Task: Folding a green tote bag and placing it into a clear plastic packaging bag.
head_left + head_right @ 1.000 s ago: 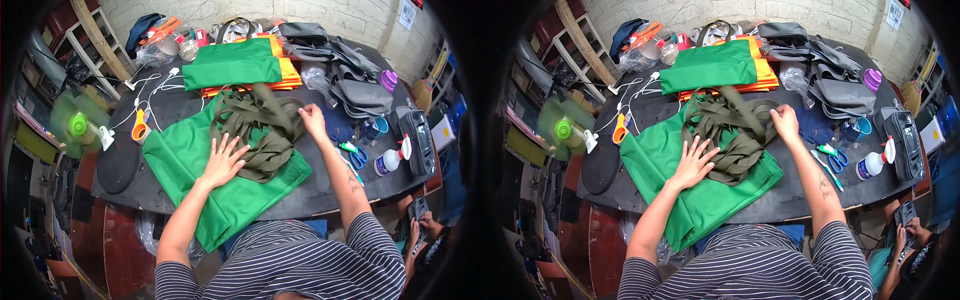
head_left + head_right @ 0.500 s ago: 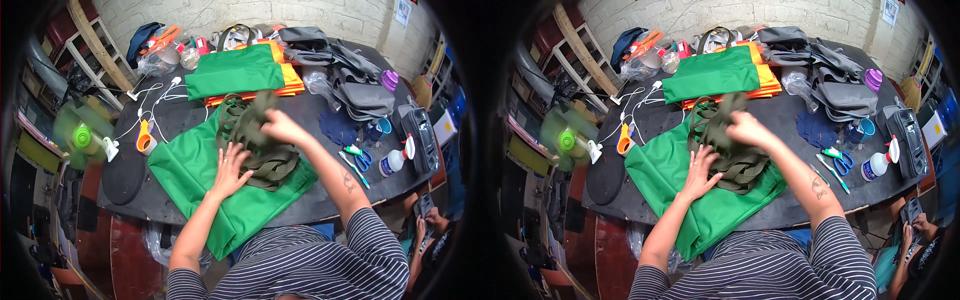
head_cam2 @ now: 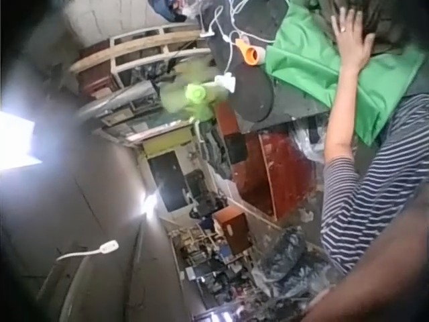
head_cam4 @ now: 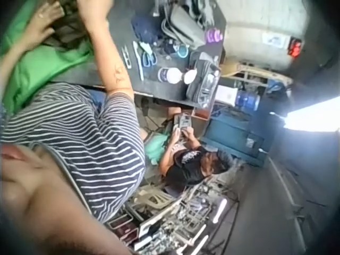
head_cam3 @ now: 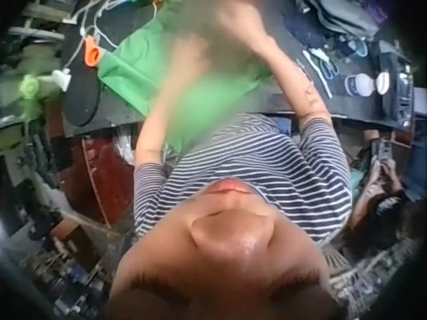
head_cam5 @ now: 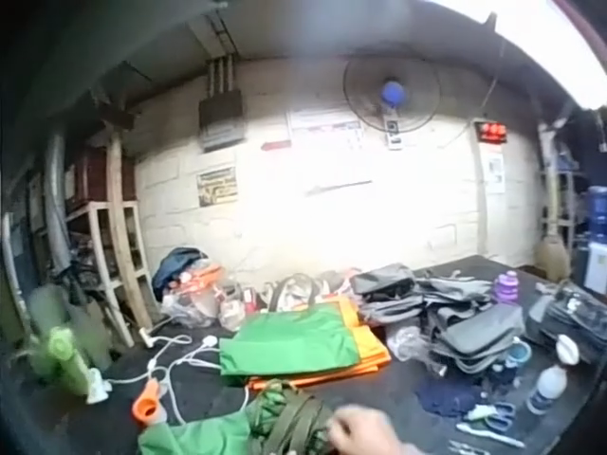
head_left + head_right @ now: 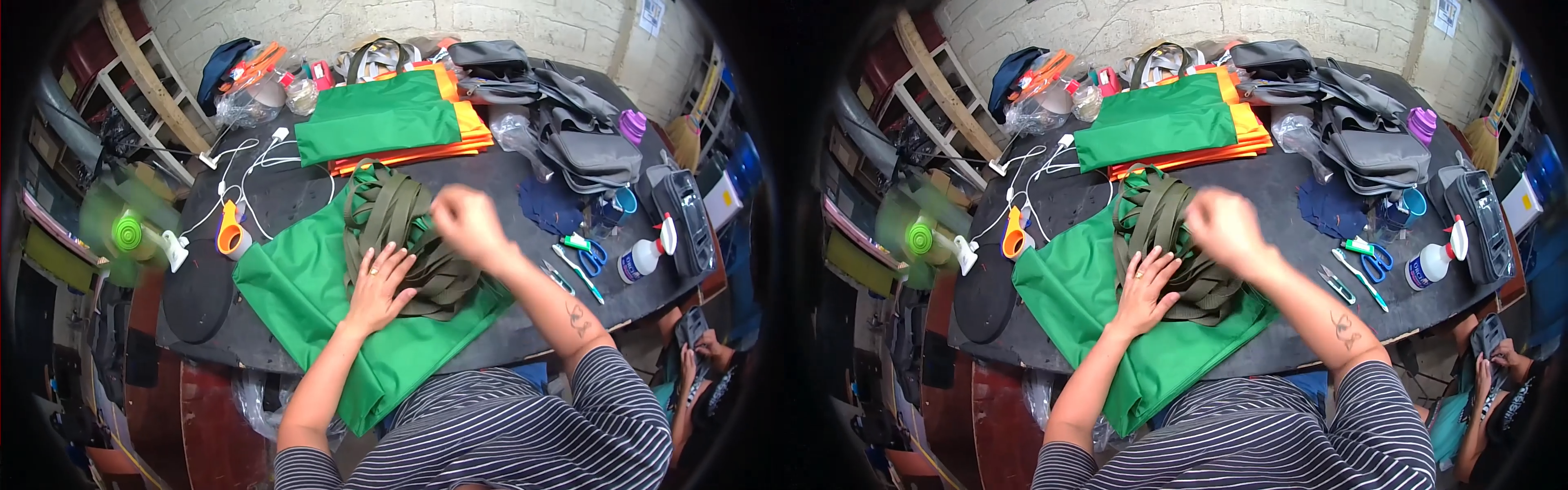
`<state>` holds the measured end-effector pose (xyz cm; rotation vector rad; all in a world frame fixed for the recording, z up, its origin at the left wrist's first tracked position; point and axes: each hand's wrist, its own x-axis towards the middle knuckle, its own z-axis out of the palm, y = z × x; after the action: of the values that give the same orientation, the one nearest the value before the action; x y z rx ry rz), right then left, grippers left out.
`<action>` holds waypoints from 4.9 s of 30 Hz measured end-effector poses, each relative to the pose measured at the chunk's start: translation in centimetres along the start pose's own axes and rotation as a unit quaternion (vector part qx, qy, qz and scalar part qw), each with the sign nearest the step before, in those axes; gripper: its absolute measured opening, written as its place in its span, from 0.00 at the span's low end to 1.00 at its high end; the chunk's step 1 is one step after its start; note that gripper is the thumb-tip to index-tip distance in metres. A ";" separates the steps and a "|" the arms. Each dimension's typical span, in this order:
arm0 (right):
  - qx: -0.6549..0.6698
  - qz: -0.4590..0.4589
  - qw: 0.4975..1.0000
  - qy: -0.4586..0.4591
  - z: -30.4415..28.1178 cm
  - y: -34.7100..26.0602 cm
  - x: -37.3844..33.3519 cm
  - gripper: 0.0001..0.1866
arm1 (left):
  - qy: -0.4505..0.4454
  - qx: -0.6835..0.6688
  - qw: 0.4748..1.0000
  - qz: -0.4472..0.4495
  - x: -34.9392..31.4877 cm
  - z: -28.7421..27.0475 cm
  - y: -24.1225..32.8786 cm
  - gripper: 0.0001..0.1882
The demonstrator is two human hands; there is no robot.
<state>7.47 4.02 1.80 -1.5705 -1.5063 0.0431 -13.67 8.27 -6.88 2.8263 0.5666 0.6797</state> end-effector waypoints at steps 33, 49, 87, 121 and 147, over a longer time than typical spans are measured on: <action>-0.103 -0.180 0.938 -0.279 1.3 -6.6 -2.0 0.10 | 0.155 -0.069 0.985 -0.043 -1.9 2.7 -1.1 0.31; 0.120 0.354 0.813 -0.446 4.1 6.6 3.9 0.48 | 0.061 -0.046 0.996 -0.049 -1.2 -2.8 1.2 0.29; -0.284 -0.146 0.923 -0.215 5.6 -6.1 -3.9 0.36 | 0.246 -0.693 0.337 -0.588 -3.2 1.7 7.2 0.19; -0.325 -0.157 0.838 -0.408 2.5 -1.8 3.0 0.31 | 0.087 -0.737 0.456 -0.491 9.2 -0.8 -1.5 0.25; -0.344 -0.179 0.828 -0.405 3.7 2.5 4.0 0.11 | -0.100 -0.177 0.945 -0.256 37.1 10.0 13.6 0.30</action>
<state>8.22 9.78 0.36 -1.8954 -2.7041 -0.0673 25.84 10.03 2.69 2.2399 0.9777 0.3446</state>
